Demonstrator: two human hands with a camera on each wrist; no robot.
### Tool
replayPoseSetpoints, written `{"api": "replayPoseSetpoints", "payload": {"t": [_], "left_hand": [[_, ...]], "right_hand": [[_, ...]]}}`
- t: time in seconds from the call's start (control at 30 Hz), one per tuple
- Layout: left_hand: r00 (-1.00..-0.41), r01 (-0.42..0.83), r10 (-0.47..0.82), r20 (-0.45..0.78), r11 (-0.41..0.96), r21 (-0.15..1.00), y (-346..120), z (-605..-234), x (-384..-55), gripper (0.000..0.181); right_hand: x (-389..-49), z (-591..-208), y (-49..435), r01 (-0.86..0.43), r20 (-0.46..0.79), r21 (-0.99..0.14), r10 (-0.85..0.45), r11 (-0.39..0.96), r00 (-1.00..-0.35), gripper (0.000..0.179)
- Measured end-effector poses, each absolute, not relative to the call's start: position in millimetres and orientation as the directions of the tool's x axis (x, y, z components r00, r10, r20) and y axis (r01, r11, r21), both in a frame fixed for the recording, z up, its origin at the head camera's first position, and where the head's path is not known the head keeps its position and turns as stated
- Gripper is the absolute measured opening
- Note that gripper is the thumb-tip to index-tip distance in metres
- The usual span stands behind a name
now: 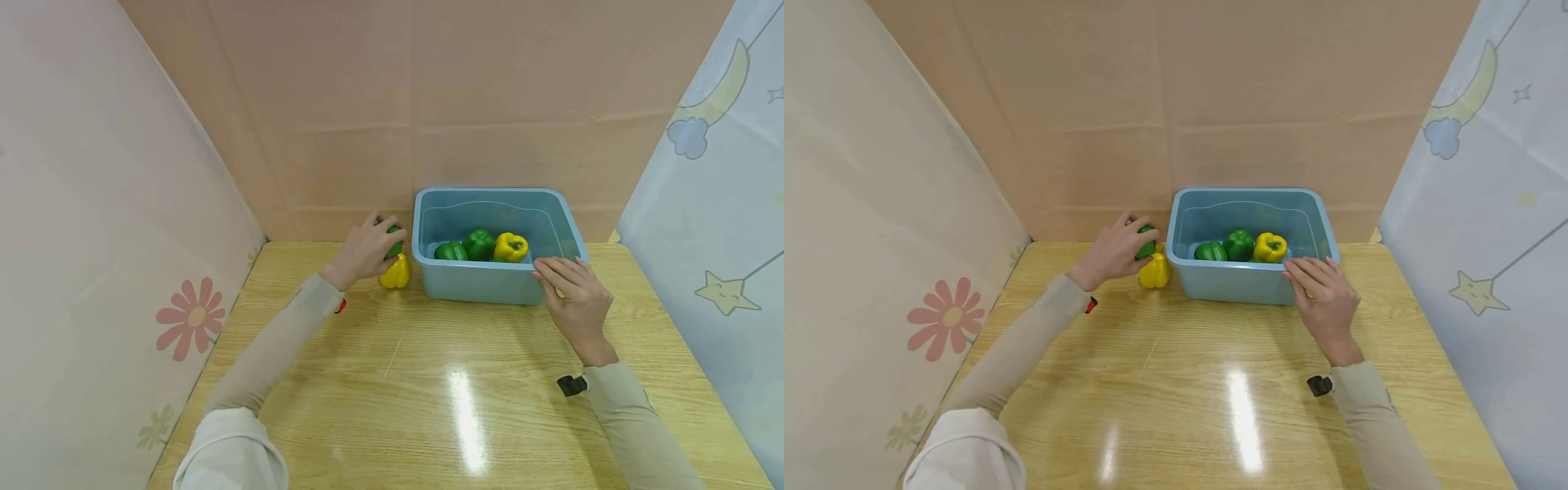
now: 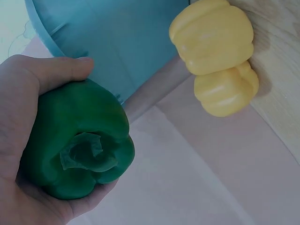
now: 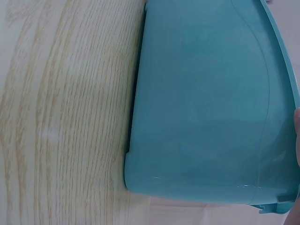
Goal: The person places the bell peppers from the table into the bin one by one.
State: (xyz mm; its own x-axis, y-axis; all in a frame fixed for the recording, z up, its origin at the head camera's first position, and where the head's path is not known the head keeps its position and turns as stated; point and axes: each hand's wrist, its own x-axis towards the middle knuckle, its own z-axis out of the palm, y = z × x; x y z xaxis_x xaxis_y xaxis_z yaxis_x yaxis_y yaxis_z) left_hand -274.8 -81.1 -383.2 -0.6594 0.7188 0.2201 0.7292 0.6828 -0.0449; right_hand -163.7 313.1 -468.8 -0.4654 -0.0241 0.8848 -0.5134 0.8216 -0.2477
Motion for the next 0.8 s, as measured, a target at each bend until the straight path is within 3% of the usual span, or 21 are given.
{"api": "replayPoseSetpoints", "payload": {"t": [0.8], "left_hand": [[-0.630, 0.755, 0.731, 0.261, 0.656, -0.014, -61.4, -366.6, -279.1, 0.025]], "right_hand": [[-163.1, -468.7, 314.9, -0.498, 0.876, -0.242, -0.034, 0.833, -0.482, 0.041]]}}
